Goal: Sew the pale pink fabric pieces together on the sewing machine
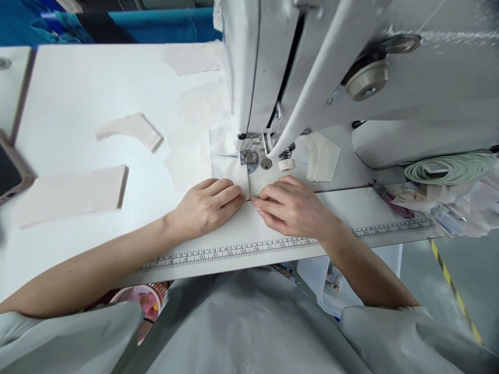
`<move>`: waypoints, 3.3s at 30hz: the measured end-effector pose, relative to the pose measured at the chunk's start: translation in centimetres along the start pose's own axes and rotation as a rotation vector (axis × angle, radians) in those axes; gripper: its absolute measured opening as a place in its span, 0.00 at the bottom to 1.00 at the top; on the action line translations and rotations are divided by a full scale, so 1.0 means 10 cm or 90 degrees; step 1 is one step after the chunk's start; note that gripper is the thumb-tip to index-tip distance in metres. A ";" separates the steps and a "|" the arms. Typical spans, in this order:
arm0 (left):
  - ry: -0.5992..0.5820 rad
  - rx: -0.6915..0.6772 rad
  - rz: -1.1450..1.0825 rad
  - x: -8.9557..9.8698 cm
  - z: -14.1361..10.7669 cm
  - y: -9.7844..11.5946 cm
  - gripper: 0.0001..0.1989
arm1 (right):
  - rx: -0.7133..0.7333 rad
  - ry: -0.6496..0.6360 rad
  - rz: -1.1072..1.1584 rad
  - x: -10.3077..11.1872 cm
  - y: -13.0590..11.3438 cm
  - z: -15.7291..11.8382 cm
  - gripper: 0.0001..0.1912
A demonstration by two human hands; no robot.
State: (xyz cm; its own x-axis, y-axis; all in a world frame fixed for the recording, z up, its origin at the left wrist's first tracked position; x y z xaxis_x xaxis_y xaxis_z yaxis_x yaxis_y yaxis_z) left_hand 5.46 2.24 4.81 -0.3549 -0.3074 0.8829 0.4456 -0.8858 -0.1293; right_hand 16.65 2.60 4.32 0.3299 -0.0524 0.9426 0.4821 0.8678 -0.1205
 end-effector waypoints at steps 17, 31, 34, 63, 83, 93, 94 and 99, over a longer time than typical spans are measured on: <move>0.014 0.016 -0.038 0.00 0.00 -0.02 0.05 | 0.000 0.014 -0.019 0.00 0.03 -0.02 0.14; 0.014 0.123 -0.178 -0.03 0.00 -0.20 0.08 | 0.020 -0.018 -0.043 -0.06 -0.03 -0.01 0.14; 0.016 0.115 -0.168 -0.04 -0.01 -0.18 0.08 | 0.026 -0.009 -0.063 -0.05 -0.04 0.00 0.14; 0.028 -0.007 0.006 0.01 0.02 0.02 0.04 | 0.008 0.022 -0.004 0.01 0.03 -0.02 0.13; -0.019 0.028 -0.010 -0.01 0.00 0.08 0.07 | 0.032 0.003 -0.079 -0.02 -0.05 0.02 0.13; -0.035 0.071 -0.039 0.03 0.02 0.19 0.08 | 0.022 -0.003 -0.055 -0.02 -0.06 0.03 0.13; -0.038 0.072 -0.040 0.04 0.02 0.19 0.09 | 0.021 -0.005 -0.052 -0.02 -0.06 0.03 0.13; -0.033 0.075 -0.028 0.06 0.02 0.19 0.10 | 0.016 0.002 -0.046 -0.01 -0.06 0.03 0.13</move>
State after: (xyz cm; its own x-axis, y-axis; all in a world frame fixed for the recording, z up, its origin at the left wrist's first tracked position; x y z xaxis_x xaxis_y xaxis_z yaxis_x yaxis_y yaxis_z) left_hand 6.25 0.42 5.22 -0.3348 -0.2489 0.9088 0.5256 -0.8498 -0.0392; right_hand 16.09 2.22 4.37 0.2978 -0.1177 0.9473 0.4842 0.8739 -0.0437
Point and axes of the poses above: each hand's wrist, its own z-axis towards the middle knuckle, its own x-axis out of the back of the hand, y = z × x, the point moved 8 cm from there along z, towards the middle knuckle
